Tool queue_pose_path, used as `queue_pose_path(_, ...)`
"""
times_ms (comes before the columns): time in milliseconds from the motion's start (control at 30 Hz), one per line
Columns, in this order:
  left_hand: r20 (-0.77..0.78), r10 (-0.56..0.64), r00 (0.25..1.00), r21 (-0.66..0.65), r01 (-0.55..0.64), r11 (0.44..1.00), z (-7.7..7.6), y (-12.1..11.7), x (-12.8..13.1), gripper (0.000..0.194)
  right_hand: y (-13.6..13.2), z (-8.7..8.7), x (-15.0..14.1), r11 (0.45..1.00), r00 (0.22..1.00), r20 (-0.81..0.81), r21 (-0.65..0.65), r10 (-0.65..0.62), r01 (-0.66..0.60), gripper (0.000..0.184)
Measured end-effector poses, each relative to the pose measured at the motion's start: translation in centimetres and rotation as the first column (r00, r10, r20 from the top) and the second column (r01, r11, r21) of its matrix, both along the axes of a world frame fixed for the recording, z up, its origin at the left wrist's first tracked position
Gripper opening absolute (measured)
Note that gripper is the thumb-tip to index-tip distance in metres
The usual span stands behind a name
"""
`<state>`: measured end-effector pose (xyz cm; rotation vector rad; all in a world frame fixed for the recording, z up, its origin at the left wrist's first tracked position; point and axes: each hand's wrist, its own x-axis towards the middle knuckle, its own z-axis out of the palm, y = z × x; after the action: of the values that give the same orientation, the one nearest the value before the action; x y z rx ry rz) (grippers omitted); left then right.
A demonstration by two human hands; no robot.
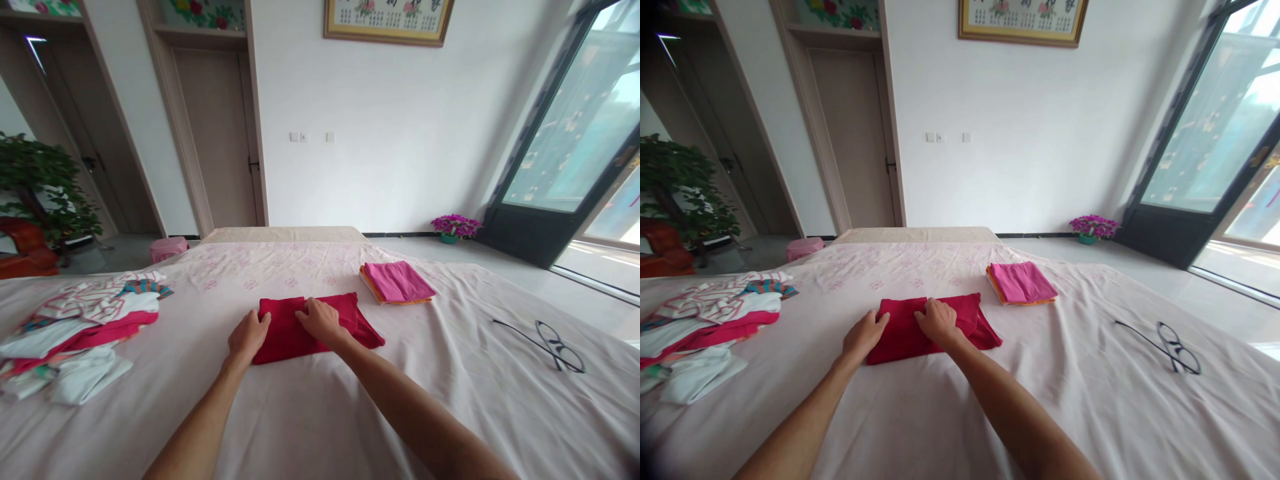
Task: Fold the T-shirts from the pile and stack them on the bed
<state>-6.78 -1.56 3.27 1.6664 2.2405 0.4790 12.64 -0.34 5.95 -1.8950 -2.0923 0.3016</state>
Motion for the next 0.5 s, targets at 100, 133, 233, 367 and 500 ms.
queue_pose_path(100, 0.002, 0.012, 1.000, 0.018, -0.012, 1.000, 0.1, -0.2, 0.6, 0.055, 0.0, -0.7, 0.3, 0.997, 0.999, -0.029, 0.064, -0.030, 0.032, 0.032)
queue_pose_path(133, -0.005, 0.008, 1.000, 0.029, -0.008, 1.000, 0.1, -0.2, 0.8, 0.056, 0.1, -0.8, 0.6, 0.997, 0.999, -0.030, 0.064, -0.040, 0.042, 0.031)
queue_pose_path(233, -0.069, -0.013, 0.998, 0.068, 0.018, 0.998, 0.0, -0.3, 1.3, 0.053, 0.1, -0.7, 1.3, 0.999, 0.999, 0.005, 0.009, -0.041, 0.041, 0.033)
queue_pose_path(367, -0.115, -0.021, 0.993, 0.069, 0.030, 0.997, -0.1, -0.3, 1.5, 0.051, 0.0, 0.0, 1.5, 0.993, 0.999, 0.038, 0.114, -0.009, 0.005, 0.039)
queue_pose_path(500, -0.111, -0.044, 0.993, 0.037, 0.049, 0.998, 0.2, -0.3, 1.4, 0.055, -0.3, -0.8, 0.9, 0.944, 0.985, 0.089, 0.285, 0.148, -0.168, 0.055)
